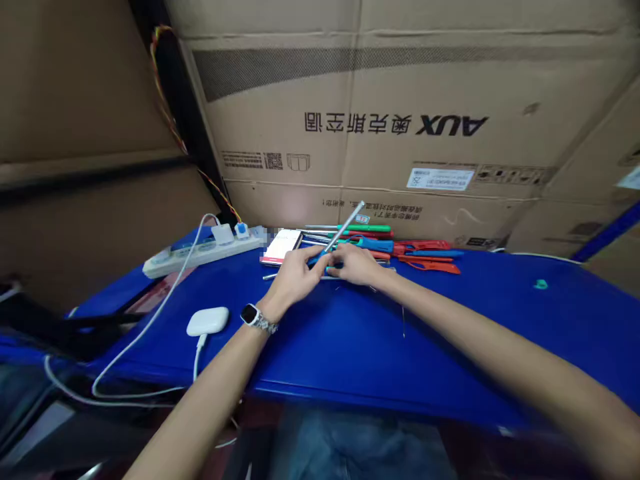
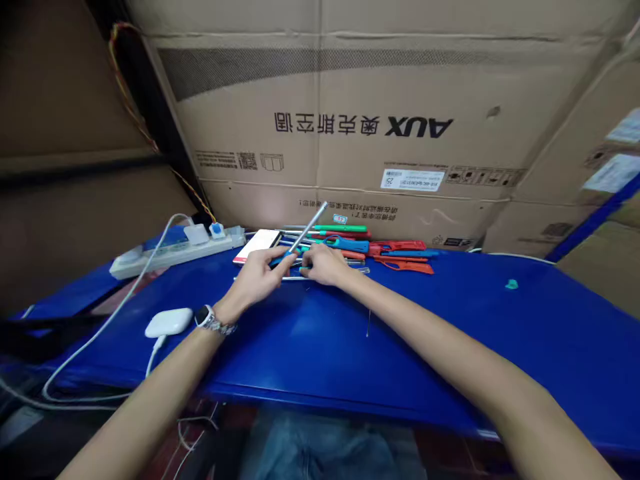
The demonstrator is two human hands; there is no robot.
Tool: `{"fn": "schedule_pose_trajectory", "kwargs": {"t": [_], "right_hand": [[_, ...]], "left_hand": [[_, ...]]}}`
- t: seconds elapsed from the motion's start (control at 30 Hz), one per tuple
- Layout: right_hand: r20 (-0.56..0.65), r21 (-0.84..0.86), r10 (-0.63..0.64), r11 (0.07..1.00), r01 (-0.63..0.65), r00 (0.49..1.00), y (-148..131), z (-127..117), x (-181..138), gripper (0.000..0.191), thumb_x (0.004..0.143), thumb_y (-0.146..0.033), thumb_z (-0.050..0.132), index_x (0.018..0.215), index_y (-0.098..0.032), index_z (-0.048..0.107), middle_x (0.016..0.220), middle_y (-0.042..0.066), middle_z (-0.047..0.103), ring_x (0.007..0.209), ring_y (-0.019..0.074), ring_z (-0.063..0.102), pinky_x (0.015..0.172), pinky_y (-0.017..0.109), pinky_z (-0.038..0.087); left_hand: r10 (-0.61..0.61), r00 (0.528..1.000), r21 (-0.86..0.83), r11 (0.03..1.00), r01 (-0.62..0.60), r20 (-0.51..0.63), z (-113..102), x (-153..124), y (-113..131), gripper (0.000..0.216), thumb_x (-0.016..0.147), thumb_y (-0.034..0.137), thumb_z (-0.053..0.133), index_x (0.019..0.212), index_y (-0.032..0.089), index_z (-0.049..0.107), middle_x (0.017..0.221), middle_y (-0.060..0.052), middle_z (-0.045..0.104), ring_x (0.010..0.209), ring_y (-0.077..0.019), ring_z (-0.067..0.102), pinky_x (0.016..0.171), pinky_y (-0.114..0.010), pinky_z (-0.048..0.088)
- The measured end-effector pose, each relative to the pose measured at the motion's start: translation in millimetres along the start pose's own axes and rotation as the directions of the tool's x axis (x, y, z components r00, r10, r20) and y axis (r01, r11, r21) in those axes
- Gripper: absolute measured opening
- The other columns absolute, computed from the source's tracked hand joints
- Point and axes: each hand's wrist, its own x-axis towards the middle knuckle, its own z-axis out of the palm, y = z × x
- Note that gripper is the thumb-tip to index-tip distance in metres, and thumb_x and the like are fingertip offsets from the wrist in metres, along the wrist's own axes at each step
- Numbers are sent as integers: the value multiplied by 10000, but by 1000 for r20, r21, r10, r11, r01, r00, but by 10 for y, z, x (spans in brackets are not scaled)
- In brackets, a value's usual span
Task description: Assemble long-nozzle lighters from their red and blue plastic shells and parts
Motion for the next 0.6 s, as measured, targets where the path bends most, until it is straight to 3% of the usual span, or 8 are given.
{"fn": "schedule_pose_trajectory", "kwargs": {"t": [0.13, 0.23, 0.3, 0.4, 0.47, 0.6], "right_hand": [[-38, 339, 97, 938, -79, 995, 92, -96, -166, 121, 794, -303, 659, 794, -182, 668, 795, 41, 701, 752, 193, 643, 662, 286, 445], [-27, 729, 251, 668, -153, 968, 190, -158, -379, 199, 794, -296, 641, 950, -172, 647, 721, 20, 686, 650, 154, 619, 597, 261, 453], [7, 873, 384, 448, -193, 923, 249, -200, -538, 298, 776, -309, 651, 1046, -185, 642, 736, 15, 688, 628, 143, 606, 493, 222, 401], [88, 966, 527, 162, -202, 846, 307, -266, -714, 235, 748, -336, 674, 934, -193, 666, 818, 35, 711, 651, 134, 615, 405, 183, 309], [109, 989, 576, 21, -148, 810, 327, -304, -767, 207, 735, -339, 698, 880, -199, 653, 884, 40, 732, 694, 137, 644, 414, 175, 329], [116, 992, 649, -109, -60, 752, 322, -332, -775, 234, 702, -351, 748, 819, -212, 601, 884, 34, 740, 816, 182, 702, 443, 180, 372]], "left_hand": [[66, 997, 95, 993, -70, 48, 15, -20, -6, 296, 951, 355, 489, 954, 138, 691, 675, 15, 627, 492, -97, 444, 502, -217, 303], [92, 989, 197, 974, -113, 114, 32, -30, -15, 279, 957, 340, 487, 925, 146, 685, 658, 1, 627, 509, -114, 458, 525, -230, 313], [106, 980, 238, 960, -145, 170, 46, -40, -11, 278, 965, 335, 479, 928, 152, 685, 693, -18, 650, 535, -129, 495, 549, -239, 332], [132, 959, 274, 940, -201, 250, 66, -57, 13, 326, 992, 372, 444, 919, 162, 682, 759, -47, 680, 602, -153, 569, 592, -247, 367], [125, 955, 309, 928, -209, 269, 76, -66, 29, 333, 1001, 389, 428, 960, 165, 671, 744, -46, 677, 600, -159, 582, 600, -250, 373], [103, 951, 382, 899, -214, 292, 81, -69, 27, 322, 1003, 363, 420, 1048, 176, 679, 745, -46, 689, 569, -158, 576, 599, -264, 365]]}}
